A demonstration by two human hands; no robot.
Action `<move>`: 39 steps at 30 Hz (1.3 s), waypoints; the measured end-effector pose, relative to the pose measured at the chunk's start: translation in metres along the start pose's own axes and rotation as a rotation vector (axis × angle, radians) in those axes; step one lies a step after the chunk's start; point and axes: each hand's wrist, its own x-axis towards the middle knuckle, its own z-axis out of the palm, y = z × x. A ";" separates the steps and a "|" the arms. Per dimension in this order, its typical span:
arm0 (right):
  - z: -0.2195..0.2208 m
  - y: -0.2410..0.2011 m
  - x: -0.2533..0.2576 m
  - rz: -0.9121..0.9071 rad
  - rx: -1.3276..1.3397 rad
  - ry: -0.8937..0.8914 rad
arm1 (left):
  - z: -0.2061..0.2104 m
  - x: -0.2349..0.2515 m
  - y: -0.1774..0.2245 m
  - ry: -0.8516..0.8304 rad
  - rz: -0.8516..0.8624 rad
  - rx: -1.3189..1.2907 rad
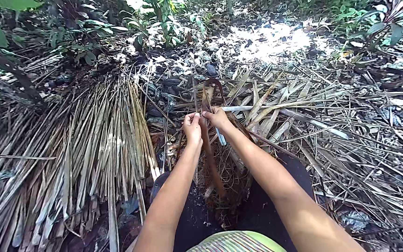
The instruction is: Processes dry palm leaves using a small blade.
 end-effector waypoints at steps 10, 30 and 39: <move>-0.101 0.023 0.021 0.047 -0.027 0.378 | -0.126 0.072 0.047 0.429 0.224 -0.473; -0.081 -0.037 -0.068 -0.548 -0.242 -0.448 | -0.129 -0.048 0.090 -0.240 0.428 0.640; -0.032 -0.028 -0.094 -0.297 0.132 -0.671 | -0.112 -0.077 0.078 -0.565 0.099 0.361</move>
